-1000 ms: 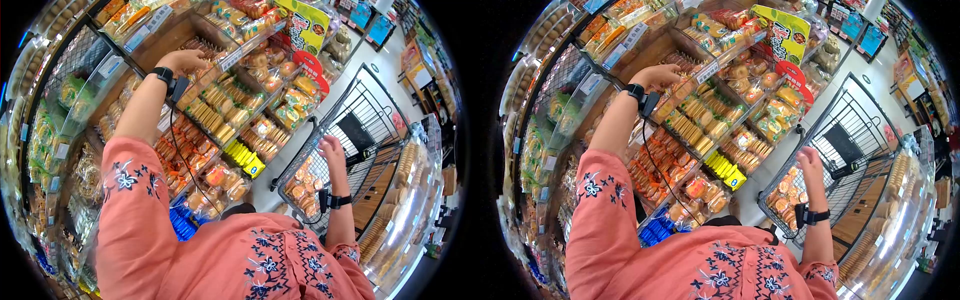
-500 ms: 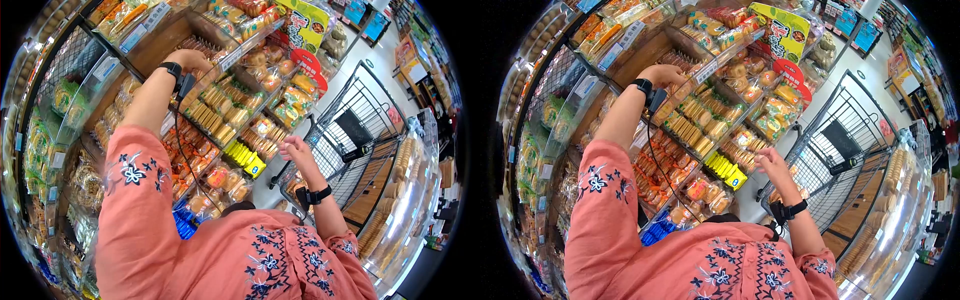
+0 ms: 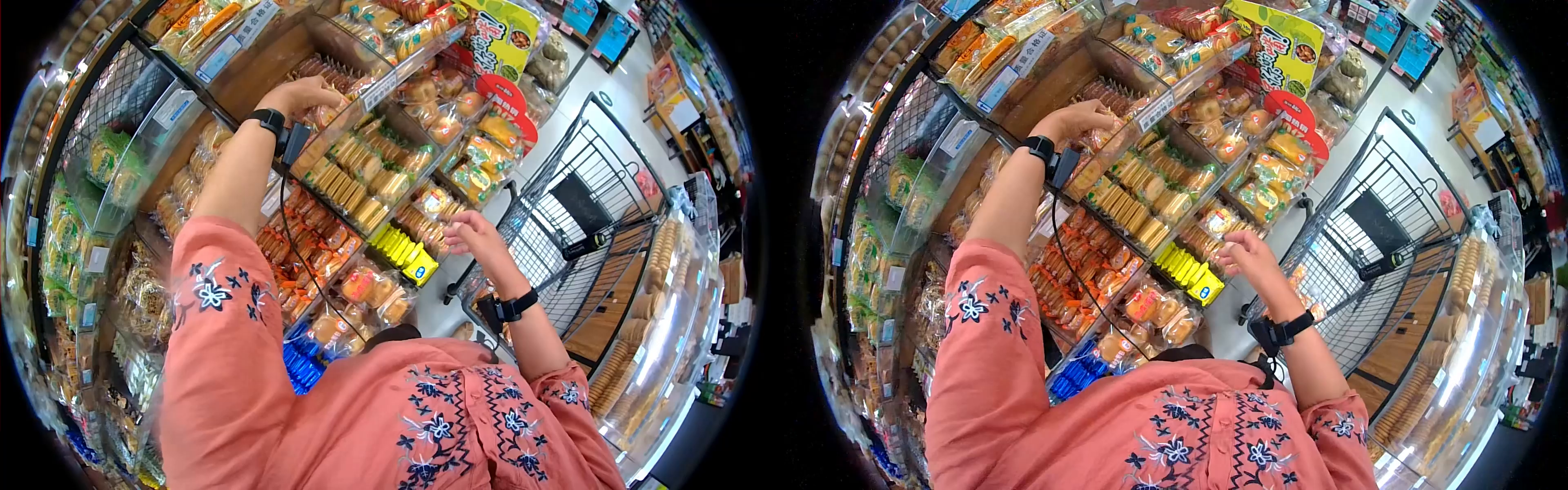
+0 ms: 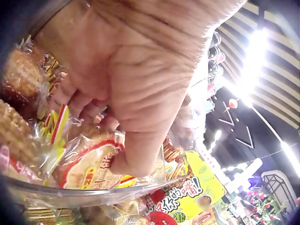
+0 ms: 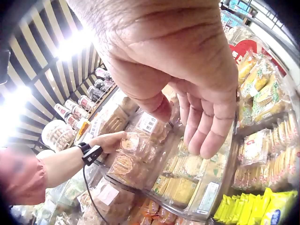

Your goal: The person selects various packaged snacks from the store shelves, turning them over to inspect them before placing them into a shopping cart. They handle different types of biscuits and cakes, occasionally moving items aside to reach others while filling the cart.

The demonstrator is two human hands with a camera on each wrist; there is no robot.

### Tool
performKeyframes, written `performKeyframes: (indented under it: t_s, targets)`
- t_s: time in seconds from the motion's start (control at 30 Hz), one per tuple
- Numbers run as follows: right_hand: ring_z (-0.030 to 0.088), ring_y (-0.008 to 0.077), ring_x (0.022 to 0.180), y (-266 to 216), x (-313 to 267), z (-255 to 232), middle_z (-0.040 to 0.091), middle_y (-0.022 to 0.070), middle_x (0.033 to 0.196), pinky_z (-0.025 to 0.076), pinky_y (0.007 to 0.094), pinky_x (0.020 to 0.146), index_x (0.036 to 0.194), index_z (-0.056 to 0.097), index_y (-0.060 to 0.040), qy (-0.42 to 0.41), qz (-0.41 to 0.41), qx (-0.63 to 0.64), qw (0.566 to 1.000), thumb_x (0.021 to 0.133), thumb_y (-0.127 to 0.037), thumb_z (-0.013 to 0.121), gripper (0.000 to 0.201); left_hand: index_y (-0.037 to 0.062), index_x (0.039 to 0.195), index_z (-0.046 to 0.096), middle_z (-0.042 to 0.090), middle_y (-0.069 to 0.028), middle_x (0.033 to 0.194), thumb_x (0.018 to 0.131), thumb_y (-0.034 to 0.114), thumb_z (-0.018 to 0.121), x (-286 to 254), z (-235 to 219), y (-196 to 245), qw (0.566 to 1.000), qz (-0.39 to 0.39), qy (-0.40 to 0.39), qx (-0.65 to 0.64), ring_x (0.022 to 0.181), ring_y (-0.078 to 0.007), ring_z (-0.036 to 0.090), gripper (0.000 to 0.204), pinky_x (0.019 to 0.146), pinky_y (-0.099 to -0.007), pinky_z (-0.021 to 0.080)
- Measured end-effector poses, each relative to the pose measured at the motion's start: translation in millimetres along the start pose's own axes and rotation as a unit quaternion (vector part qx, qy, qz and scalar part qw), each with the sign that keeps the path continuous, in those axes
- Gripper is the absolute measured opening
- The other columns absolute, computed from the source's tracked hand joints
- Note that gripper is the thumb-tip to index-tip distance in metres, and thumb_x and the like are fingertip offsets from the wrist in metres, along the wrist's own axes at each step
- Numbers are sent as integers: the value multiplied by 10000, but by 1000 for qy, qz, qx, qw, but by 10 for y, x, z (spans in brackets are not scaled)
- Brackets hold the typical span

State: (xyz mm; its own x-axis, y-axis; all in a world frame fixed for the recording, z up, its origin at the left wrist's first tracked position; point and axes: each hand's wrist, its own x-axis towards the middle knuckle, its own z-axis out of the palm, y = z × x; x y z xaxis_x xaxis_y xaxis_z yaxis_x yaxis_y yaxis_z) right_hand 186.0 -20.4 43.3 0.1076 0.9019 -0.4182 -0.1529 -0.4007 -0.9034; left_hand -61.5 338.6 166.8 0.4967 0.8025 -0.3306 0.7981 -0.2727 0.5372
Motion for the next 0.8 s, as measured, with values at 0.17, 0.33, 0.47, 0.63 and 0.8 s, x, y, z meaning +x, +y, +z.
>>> performKeyframes:
  t_s: [0.17,0.33,0.47,0.63,0.8]
  targets:
    - [650,185,910,-110,93,74,654,130,1065,561,315,775,1249,503,20,-9,-21,24,999,975,-207,522,356,6,1325,545,576,-134,1177,746,525,676,20,-250,-23,999,-20,-27,2,999,-251,563,788,830,-403,476]
    - [649,216,964,-337,257,197,626,163,1111,570,350,797,1285,471,18,-34,-31,88,995,991,-256,552,410,-3,1350,528,589,-117,1220,775,531,708,-125,-531,-161,991,30,58,-116,1097,-219,567,805,899,-388,481]
    - [608,252,1092,-611,330,412,566,184,1226,546,388,904,1364,399,7,-76,-75,165,980,986,-366,596,565,-7,1354,501,597,-124,1203,856,461,677,-376,-633,29,976,131,46,-167,1022,-184,616,705,818,-336,574]
    - [580,231,1157,-809,339,758,558,128,1246,500,413,997,1417,351,-60,-124,-127,258,950,942,-507,642,714,-29,1351,485,614,-123,1143,872,399,675,-942,96,666,970,199,-53,-126,1002,-164,608,670,826,-303,533]
    - [575,203,1209,-600,355,818,542,61,1337,504,421,1011,1456,388,-132,-141,-111,285,942,964,-531,586,663,-66,1375,435,605,-168,1188,860,453,688,-1178,777,789,966,169,-123,-155,1063,-207,591,773,885,-314,498]
